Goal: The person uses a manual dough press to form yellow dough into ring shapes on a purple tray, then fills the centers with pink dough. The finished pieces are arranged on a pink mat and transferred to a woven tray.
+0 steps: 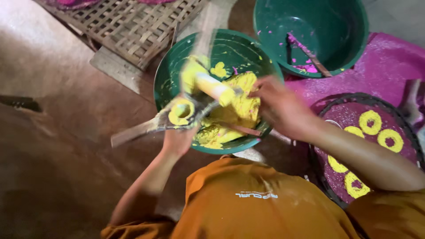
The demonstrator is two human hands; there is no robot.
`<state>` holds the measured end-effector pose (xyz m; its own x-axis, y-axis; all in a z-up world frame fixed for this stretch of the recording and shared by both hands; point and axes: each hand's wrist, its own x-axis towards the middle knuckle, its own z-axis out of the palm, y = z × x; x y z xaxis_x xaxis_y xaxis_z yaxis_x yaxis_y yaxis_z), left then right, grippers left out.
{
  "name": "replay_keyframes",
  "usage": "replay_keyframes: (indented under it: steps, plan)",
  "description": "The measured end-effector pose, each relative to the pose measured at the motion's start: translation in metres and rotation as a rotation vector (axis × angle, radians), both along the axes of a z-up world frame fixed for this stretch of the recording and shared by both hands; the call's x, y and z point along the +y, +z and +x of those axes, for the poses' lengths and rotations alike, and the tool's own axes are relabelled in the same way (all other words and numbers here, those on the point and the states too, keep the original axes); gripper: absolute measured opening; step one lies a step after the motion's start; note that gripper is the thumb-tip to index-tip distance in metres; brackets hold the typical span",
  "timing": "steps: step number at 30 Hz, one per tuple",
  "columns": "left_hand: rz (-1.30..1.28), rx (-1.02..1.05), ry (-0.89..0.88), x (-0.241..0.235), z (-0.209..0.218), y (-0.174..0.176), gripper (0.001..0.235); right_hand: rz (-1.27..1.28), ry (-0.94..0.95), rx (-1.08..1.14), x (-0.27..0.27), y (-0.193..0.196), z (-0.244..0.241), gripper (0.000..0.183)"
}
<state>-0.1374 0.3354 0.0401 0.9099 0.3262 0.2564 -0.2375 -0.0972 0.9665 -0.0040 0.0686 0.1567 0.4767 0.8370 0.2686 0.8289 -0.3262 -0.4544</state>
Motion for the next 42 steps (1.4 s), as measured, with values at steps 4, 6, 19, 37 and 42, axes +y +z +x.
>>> replay_keyframes:
  steps: [4, 6, 19, 37, 42]
  plan:
    - [0.291, -0.215, 0.338, 0.009, 0.005, 0.000, 0.040, -0.902, -0.010, 0.153, 0.055, -0.080, -0.004, 0.040]
    - [0.351, -0.246, 0.424, 0.003, 0.007, -0.007, 0.037, -0.726, 0.100, -0.026, 0.059, -0.101, 0.002, 0.029]
    - [0.421, -0.241, 0.556, 0.002, 0.014, -0.034, 0.040, -0.896, -0.364, -0.100, 0.078, -0.047, 0.121, 0.045]
    - [0.237, -0.199, 0.488, 0.000, 0.014, -0.029, 0.047, -0.817, -0.416, -0.088, 0.080, -0.087, 0.128, 0.033]
    - [0.228, -0.219, 0.532, 0.006, 0.013, -0.011, 0.051, -0.763, -0.421, 0.031, 0.064, -0.043, 0.123, 0.033]
